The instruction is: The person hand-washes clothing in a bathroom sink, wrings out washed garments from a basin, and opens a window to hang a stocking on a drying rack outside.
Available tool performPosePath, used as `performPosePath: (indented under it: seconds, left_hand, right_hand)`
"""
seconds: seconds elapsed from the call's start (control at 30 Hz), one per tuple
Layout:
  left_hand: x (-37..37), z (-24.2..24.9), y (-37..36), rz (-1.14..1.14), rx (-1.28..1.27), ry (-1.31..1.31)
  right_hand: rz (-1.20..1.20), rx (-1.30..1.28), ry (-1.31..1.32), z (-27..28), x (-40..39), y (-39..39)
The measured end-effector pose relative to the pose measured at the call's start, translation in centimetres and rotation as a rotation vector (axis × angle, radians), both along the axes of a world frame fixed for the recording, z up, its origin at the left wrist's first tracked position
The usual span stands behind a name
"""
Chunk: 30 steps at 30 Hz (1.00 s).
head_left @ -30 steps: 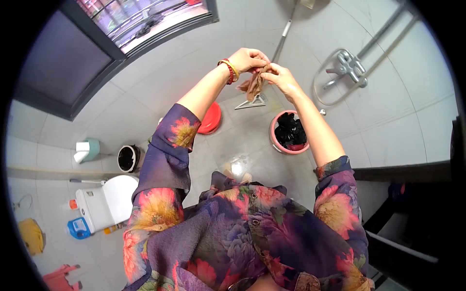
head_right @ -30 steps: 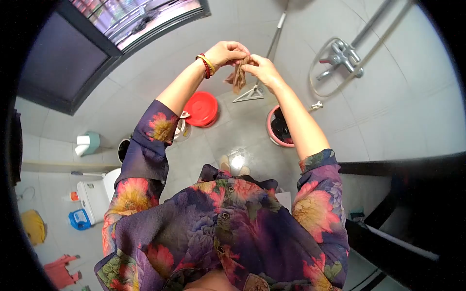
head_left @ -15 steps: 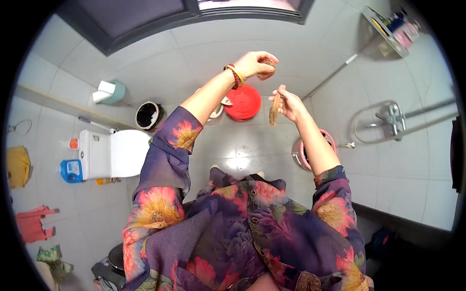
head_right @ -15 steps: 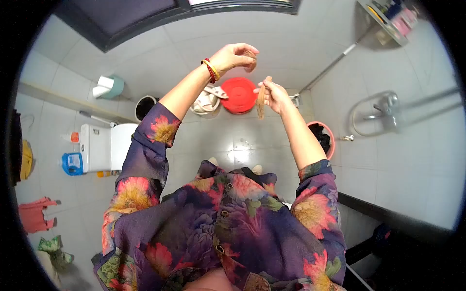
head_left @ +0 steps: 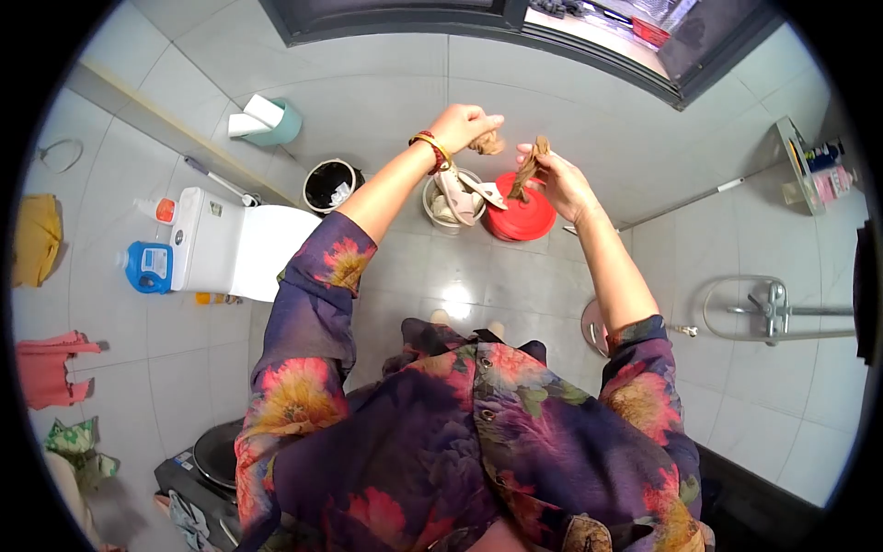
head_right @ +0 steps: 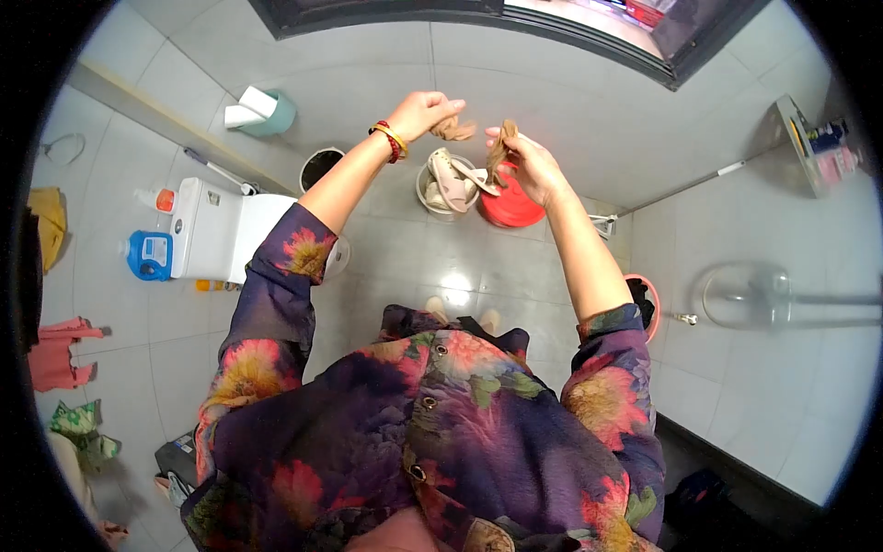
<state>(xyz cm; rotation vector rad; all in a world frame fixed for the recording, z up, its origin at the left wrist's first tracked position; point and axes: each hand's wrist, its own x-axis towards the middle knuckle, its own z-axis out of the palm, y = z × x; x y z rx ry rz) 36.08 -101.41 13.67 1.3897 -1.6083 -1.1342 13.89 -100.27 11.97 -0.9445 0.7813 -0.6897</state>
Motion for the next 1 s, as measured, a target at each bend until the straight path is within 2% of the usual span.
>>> performPosePath:
  seconds: [0.07,0.2,0.33,0.4,0.53,0.63,0.8,0.87,0.93,1.0]
  left_hand:
    - [1.8,-0.5,0.4,0.055,0.036,0.009]
    - [4.6,-2.1,1.7,0.079,0.021,0.153]
    - [6.9,-1.3,3.1,0.002,-0.009,0.213]
    - [7.1,-0.5,3.5,-0.021,0.005,0.223]
    - [7.2,-0.1,3.1,0.078,0.060,0.248]
    - [6.4,0.8,3.5,0.176,0.115,0.092]
    - [5.1,-0.5,2.9,0.164,0.118,0.211]
    - [5.5,-0.8,2.2,0.159,0.145,0.298]
    - [5.6,-1.0,1.8,0.167,0.140,0.249]
    - [5.3,-1.0,1.6,0.163,0.128,0.244]
  right_hand:
    - [0.041,0.069,-0.107,0.5,1.5,-0.3]
    - [0.138,-0.154,0.066,0.8,4.2,-1.4]
    - [0.121,-0.090,0.055,1.7,7.3,-1.8]
    - [0.116,-0.148,0.105,1.2,8.1,-2.2]
    - [0.135,-0.127,0.144,1.3,9.4,-2.2]
    - [0.151,-0.244,0.135,1.2,10.3,-1.9]
    - [0.263,-0.425,0.215,1.0,10.8,-2.2]
    - [0.261,-0.371,0.198,1.4,10.7,-2.4]
    - [0.223,-0.264,0.194,1.9,10.5,-2.6]
    - [0.232,-0.349,0.223,0.7,10.5,-3.1]
